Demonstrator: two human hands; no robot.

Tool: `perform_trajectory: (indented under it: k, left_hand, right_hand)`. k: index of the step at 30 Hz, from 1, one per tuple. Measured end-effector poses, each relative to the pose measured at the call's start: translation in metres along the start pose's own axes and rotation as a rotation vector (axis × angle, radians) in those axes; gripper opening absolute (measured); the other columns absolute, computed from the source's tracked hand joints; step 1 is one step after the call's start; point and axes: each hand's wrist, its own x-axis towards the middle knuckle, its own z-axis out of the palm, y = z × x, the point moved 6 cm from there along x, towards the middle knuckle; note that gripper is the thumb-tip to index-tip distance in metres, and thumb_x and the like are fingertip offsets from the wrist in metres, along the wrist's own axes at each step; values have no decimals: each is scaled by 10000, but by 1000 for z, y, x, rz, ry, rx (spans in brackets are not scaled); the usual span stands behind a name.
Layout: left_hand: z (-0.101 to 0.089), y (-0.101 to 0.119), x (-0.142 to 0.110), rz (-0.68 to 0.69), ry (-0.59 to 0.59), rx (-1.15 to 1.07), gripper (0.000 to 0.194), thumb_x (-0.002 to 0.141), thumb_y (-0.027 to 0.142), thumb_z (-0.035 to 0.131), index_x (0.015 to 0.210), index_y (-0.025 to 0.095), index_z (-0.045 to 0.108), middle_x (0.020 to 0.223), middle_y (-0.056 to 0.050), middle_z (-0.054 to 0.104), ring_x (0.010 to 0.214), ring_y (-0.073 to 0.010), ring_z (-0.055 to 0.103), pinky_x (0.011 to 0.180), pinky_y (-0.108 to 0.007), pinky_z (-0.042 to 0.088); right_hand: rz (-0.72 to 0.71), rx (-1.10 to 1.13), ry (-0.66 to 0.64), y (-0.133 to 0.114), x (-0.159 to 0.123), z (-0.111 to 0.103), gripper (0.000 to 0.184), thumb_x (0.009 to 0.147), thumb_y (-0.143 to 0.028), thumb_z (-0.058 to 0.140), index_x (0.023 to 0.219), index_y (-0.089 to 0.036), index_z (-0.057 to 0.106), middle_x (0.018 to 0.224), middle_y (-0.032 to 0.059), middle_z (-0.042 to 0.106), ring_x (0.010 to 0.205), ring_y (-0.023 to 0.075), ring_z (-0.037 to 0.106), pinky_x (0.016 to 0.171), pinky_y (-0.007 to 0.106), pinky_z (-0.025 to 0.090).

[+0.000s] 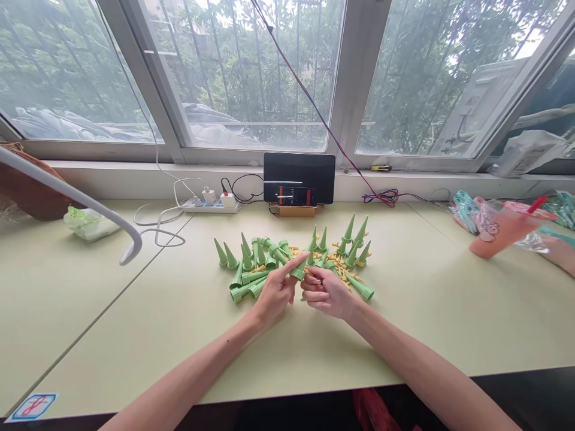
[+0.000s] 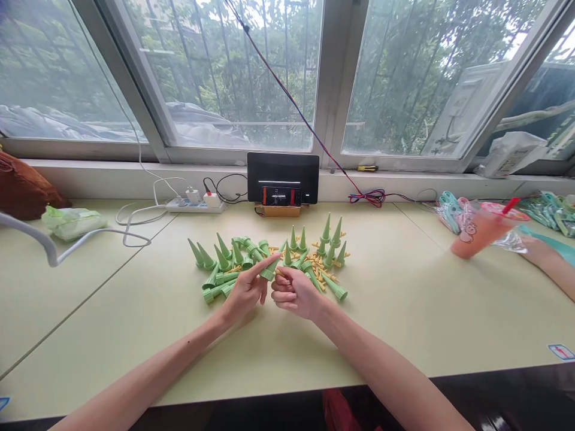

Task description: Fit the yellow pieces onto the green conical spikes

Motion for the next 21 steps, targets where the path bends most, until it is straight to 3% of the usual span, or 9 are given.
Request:
perform_trajectory:
  k: [8,15,21]
  left_hand:
    - [-2,-5,0,-21,16,13,720,750,98,412,1460,176,500,425,99,383,420,-88,358,497,-194,381]
    - [-2,4,0,-6,68,54,700,753,95,411,1441,154,523,435,111,302,414,-66,261,450,-179,290]
    - [-2,4,-3,-41,122,65,629,802,127,447,1423,153,543,451,110,291,412,-63,253,449,-178,264]
  right_hand:
    - [-58,-99,13,0,0,1,422,924,-391,570,603,-200,374,501,-101,260,381,51,188,320,176,165]
    - [-114,-143,34,-2,-1,2,450,901,-461,616,601,-190,418,510,-100,272,393,48,205,330,170,183]
    - [-340,-351,147,-7,-3,5,504,892,-563,607,592,-208,412,464,-103,257,373,63,279,334,184,254]
